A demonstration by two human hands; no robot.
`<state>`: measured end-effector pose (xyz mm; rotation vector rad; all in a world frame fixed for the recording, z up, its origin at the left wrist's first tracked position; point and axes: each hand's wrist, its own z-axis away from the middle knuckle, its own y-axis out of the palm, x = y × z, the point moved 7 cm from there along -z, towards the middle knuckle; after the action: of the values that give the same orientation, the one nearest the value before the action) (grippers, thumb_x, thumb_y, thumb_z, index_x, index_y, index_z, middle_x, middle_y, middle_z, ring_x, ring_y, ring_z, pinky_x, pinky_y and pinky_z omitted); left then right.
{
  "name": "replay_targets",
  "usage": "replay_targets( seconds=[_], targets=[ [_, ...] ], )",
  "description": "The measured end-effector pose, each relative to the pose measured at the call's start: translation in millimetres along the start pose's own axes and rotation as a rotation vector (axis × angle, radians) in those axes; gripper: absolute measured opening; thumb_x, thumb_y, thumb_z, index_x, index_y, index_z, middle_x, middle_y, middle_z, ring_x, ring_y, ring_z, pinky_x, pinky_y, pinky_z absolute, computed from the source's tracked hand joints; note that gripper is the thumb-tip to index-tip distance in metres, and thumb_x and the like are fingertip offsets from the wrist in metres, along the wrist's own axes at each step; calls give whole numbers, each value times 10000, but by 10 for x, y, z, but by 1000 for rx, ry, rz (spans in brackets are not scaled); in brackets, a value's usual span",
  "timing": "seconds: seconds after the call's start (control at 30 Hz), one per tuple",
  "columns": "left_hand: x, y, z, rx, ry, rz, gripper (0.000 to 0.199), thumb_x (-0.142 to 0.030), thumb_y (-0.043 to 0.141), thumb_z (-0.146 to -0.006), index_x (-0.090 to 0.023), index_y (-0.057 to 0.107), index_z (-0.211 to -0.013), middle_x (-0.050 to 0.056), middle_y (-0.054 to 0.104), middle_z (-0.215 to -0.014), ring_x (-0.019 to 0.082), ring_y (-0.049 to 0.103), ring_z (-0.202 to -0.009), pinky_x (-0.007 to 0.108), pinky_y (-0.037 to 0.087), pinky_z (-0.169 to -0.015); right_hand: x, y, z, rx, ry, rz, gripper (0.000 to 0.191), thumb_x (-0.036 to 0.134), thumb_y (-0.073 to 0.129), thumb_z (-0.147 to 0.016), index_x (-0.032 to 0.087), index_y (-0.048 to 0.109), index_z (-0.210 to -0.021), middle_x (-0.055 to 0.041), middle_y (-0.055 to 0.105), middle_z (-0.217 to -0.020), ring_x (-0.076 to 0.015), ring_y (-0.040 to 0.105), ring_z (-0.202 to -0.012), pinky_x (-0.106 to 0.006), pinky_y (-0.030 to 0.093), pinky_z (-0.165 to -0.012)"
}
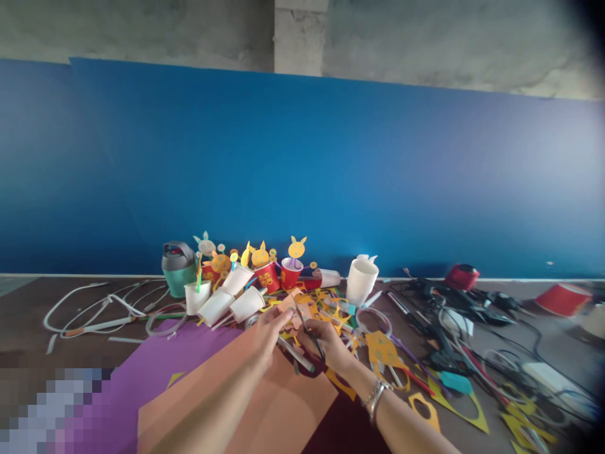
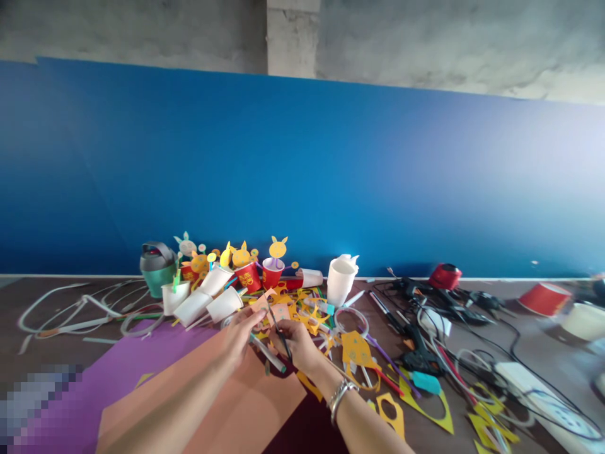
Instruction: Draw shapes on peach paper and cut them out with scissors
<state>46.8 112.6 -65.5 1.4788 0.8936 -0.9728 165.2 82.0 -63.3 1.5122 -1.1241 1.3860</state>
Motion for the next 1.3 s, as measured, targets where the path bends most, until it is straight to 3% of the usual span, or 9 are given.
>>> replay_targets(
  seconds=[0.17,0.37,0.57,0.87,1.3],
  targets=[
    [-2,14,7,14,2,16,212,-351,709,-728,-150,641,-729,13,666,-657,145,604,-578,250,463,-576,14,25,3,-4,25,1,299,395,646,-770,154,529,-638,74,393,-435,-47,282,-375,-192,217,-384],
    [-4,-71,-17,-101,50,7,290,-363,740,-686,-175,535,-606,-54,559,-547,82,495,-491,197,386,-517,7,52,-2,3,29,-44,317,419,664,-755,153,531,-644,74,405,-421,-41,294,-350,-183,227,-354],
    [13,-72,-28,-106,51,16,313,-361,732,-690,-173,506,-582,-46,569,-574,85,505,-525,192,377,-526,-12,82,3,48,67,-116,361,458,713,-696,155,523,-742,69,483,-456,-46,368,-336,-174,297,-339],
    [17,27,19,-21,45,24,239,-328,721,-713,-154,583,-623,-18,600,-591,108,542,-577,217,407,-587,-77,45,-9,31,57,-131,348,424,716,-713,151,522,-808,59,524,-489,-50,407,-357,-164,328,-357],
    [48,37,17,-3,41,46,231,-316,714,-728,-152,586,-626,2,635,-625,106,551,-582,215,407,-590,-61,59,-24,43,11,-151,295,372,707,-738,156,508,-750,77,464,-465,-45,367,-372,-173,306,-372]
  ],
)
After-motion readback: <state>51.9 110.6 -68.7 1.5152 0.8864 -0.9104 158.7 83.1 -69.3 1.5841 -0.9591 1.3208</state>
